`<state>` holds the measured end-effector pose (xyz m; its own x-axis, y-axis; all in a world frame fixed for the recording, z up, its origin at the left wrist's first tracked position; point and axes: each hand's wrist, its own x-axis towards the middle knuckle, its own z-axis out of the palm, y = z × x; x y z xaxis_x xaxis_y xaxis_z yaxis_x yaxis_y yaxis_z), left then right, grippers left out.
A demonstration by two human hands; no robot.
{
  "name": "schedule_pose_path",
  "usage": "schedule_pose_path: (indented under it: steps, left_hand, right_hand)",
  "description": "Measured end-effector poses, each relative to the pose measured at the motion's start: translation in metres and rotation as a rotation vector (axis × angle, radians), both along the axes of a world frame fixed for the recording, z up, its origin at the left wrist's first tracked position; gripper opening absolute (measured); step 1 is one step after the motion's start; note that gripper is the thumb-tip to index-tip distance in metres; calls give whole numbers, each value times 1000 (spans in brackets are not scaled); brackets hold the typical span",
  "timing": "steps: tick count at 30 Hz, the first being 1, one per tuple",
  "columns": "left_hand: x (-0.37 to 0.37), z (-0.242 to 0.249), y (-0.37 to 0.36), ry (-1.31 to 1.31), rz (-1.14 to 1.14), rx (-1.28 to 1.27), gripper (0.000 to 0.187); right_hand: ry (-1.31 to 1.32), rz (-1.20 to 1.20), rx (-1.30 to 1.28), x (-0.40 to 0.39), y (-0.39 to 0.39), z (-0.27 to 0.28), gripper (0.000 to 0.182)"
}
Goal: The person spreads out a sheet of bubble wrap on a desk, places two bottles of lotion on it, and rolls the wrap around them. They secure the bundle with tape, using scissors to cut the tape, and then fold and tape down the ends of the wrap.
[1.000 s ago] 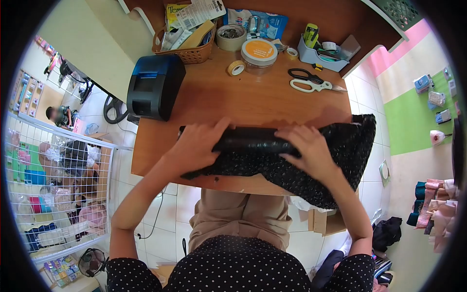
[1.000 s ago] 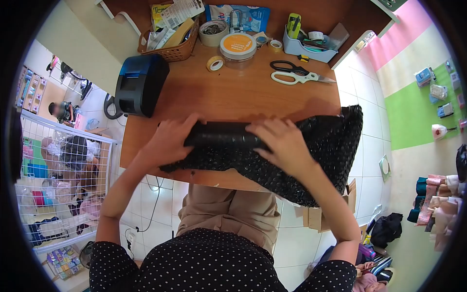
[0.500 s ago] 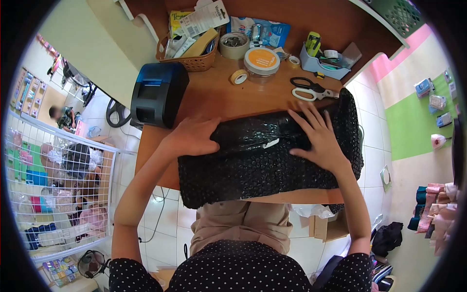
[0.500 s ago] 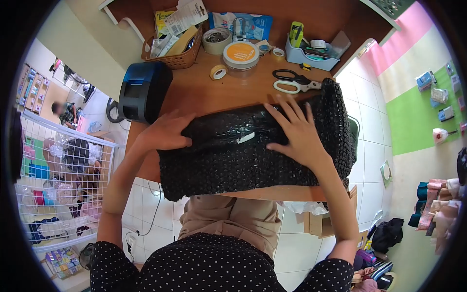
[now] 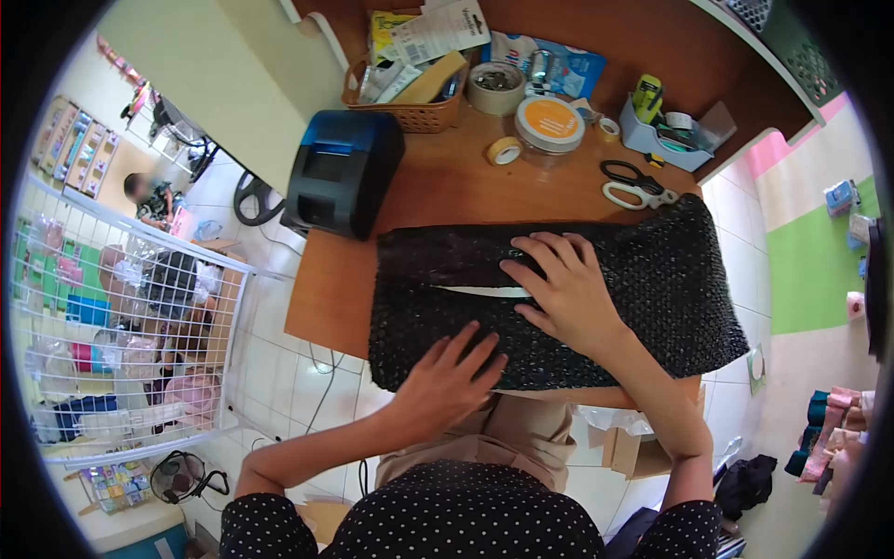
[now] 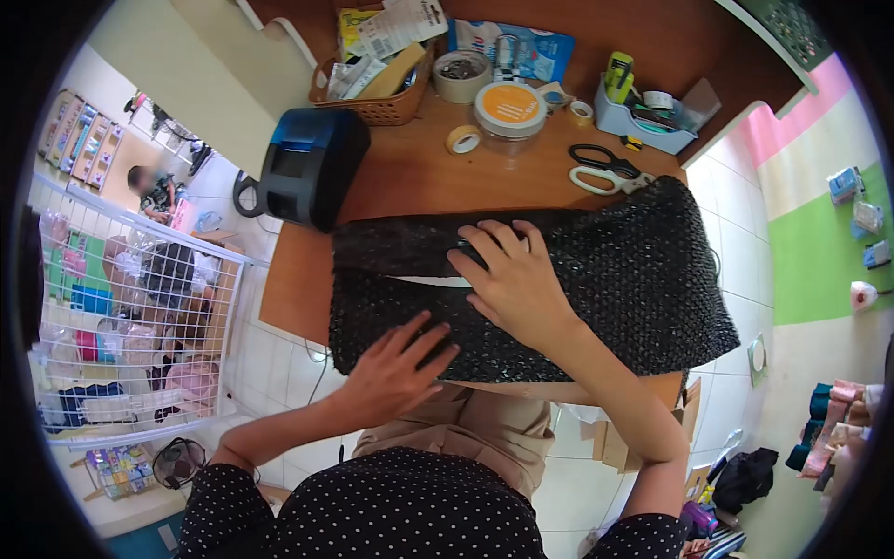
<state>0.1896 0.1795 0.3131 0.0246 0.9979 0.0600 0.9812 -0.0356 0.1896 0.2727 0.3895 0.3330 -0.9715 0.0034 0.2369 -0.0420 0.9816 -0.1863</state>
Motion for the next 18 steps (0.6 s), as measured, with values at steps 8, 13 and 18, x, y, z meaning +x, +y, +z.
schedule_pose_path:
  steps: [8,13,18]
  left_hand:
    - [4,-14,-6,-26,-9,104,43]
    - [-14,3,-14,-356,440,177,45]
    - [-29,-4,-24,-137,864,232,49]
  right_hand:
    - [22,29,-25,-25,3,-18,59]
    - [132,65,-59,-27,14,-20,47]
    - [171,162,-108,-33,27,-18,36]
